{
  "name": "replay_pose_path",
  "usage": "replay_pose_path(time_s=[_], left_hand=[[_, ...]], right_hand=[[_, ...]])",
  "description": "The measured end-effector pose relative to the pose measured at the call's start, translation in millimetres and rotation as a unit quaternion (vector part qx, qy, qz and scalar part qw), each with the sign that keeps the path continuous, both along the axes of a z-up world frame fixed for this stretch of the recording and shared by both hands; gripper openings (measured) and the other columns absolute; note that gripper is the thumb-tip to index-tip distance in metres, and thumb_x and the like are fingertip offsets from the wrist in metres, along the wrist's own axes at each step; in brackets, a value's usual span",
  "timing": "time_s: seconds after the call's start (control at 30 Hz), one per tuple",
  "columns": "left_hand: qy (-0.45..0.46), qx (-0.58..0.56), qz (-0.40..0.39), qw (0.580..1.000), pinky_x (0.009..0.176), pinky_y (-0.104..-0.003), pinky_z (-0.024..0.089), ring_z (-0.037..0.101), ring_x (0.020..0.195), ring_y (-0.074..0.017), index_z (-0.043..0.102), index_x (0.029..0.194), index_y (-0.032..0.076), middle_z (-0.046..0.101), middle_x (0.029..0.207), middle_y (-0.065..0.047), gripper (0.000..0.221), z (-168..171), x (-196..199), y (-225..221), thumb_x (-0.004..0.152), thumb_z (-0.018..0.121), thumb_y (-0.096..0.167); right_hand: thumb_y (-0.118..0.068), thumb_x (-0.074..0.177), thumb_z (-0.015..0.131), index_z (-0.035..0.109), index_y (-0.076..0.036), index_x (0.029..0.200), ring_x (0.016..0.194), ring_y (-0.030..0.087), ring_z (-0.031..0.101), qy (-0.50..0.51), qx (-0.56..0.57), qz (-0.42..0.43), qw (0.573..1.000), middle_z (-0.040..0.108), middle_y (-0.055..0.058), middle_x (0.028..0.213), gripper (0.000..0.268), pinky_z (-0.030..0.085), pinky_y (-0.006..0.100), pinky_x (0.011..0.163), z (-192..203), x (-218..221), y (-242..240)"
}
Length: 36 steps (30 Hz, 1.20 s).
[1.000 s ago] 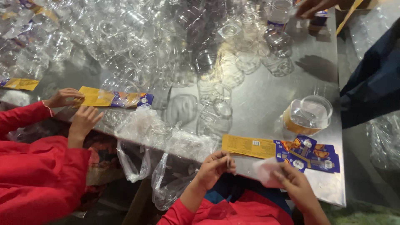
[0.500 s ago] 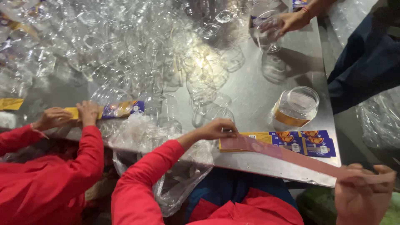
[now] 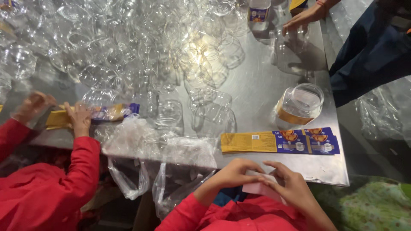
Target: The person applies labels to clear plastic jars by hand. The person removes a backing from a label strip, positions it on the jar, and presses it down to secure it before moving the jar aside.
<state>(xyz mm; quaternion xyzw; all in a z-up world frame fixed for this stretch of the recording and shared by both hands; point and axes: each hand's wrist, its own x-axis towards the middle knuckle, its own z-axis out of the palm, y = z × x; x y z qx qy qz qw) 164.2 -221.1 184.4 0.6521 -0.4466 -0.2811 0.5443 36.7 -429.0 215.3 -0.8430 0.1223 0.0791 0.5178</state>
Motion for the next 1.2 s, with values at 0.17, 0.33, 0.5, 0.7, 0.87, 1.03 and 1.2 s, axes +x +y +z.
replay_pose_path(time_s=[0.17,0.33,0.5,0.7,0.87,1.03,1.2], left_hand=[[0.415,-0.122,0.115,0.894,0.075,-0.022,0.049,0.062,0.087,-0.0065,0.064,0.11,0.008,0.065,0.093,0.002,0.035,-10,-30,18,0.082,0.084,0.004],[0.421,-0.143,0.093,0.891,0.078,-0.022,0.047,0.059,0.089,-0.0067,0.065,0.11,0.01,0.062,0.093,0.003,0.034,-7,-45,7,0.083,0.085,0.005],[-0.084,-0.081,0.21,0.971,0.088,-0.031,0.049,0.06,0.101,-0.021,0.074,0.11,0.006,0.064,0.104,-0.006,0.026,29,-58,3,0.086,0.08,0.01],[-0.165,-0.032,0.217,0.962,0.083,-0.032,0.051,0.065,0.09,-0.0263,0.077,0.114,0.005,0.072,0.097,-0.01,0.025,34,-66,1,0.089,0.071,0.006],[0.37,-0.168,0.088,0.91,0.087,-0.029,0.051,0.063,0.092,-0.0142,0.07,0.105,-0.004,0.07,0.096,-0.006,0.017,2,-53,21,0.105,0.065,0.011],[0.258,-0.047,0.105,0.959,0.08,-0.028,0.051,0.06,0.087,-0.0114,0.068,0.104,-0.001,0.067,0.091,-0.003,0.02,16,-56,38,0.103,0.06,0.017],[-0.123,-0.057,0.243,0.96,0.072,-0.033,0.049,0.057,0.076,-0.0227,0.064,0.116,-0.001,0.059,0.086,-0.011,0.037,66,-72,50,0.086,0.072,0.019]], right_hand=[[-0.006,0.078,0.082,0.068,-0.001,0.114,0.095,0.012,0.068,0.01,0.217,0.029,0.976,0.072,0.005,0.097,0.039,0.055,0.029,0.085,-3,7,-1],[-0.004,0.083,0.077,0.066,0.0,0.105,0.095,0.009,0.064,0.023,0.316,0.047,0.947,0.068,0.001,0.098,0.026,0.054,0.03,0.082,-19,-4,8],[0.0,0.087,0.067,0.07,0.002,0.111,0.099,0.013,0.072,-0.064,0.185,-0.009,0.981,0.077,0.007,0.104,0.025,0.056,0.028,0.088,-38,-13,4],[0.002,0.086,0.062,0.072,0.001,0.116,0.096,0.015,0.077,-0.047,0.086,-0.006,0.995,0.082,0.006,0.101,0.031,0.06,0.028,0.084,-59,-21,-4],[0.0,0.088,0.068,0.073,0.005,0.111,0.092,0.016,0.07,-0.068,0.236,0.006,0.969,0.078,0.008,0.1,0.024,0.055,0.029,0.084,-60,-31,-52],[-0.005,0.091,0.066,0.068,0.004,0.112,0.083,0.017,0.069,-0.071,0.46,-0.091,0.881,0.073,0.009,0.094,0.023,0.054,0.031,0.075,-40,-24,-79],[-0.008,0.094,0.065,0.069,0.004,0.116,0.08,0.014,0.065,0.075,0.433,0.019,0.898,0.069,0.007,0.092,0.025,0.051,0.028,0.07,-7,7,-30]])
